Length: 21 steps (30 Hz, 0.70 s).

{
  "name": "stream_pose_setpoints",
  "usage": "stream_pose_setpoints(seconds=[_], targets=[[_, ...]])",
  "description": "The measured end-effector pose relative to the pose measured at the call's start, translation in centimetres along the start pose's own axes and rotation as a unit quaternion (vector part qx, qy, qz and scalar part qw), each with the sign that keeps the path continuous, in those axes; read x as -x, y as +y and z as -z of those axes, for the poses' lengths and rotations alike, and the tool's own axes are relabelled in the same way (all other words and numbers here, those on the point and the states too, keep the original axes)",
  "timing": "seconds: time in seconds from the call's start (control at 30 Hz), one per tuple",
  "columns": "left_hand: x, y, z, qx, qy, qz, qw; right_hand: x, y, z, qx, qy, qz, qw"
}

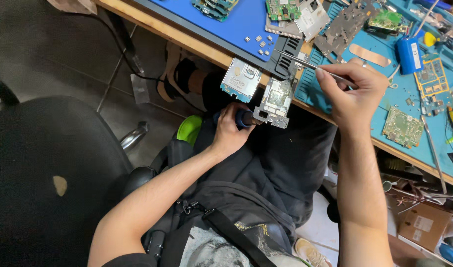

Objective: The person uses a hot air gun and tweezers to work on a small electronic component, likely a hard drive casing, held in their left hand. They repeatedly apply heat and use the tweezers to adjust or remove parts from the device while seated at a cluttered electronics workbench.

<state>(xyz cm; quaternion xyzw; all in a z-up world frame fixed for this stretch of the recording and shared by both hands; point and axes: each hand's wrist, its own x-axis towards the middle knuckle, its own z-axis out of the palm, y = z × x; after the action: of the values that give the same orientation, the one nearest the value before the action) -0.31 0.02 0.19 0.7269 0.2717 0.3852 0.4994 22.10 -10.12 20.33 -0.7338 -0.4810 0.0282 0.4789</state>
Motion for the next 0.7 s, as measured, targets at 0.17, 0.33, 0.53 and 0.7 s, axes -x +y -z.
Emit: stream_pose_setpoints(seconds=[0.17,0.33,0.53,0.7], targets=[[0.07,-0.24,-0.10,0.005,-0.006,0.019,1.000,-0.45,0.06,-0.32,0.011,-0.005,0.023,1.000],[0.08,-0.30,-0.08,0.003,-0.006,0.012,1.000,-0.56,-0.10,-0.45,0.006,-0.015,0.017,1.000],[0.06,-0.18,-0.09,0.001,-0.004,0.008,1.000,-0.41,-0.27,-0.39,0.011,-0.017,0.031,0.999],[0.14,-0.04,-0.04,0.005,-0.008,0.018,1.000,-0.32,-0.22,-0.34,0.014,-0.017,0.024,0.999]])
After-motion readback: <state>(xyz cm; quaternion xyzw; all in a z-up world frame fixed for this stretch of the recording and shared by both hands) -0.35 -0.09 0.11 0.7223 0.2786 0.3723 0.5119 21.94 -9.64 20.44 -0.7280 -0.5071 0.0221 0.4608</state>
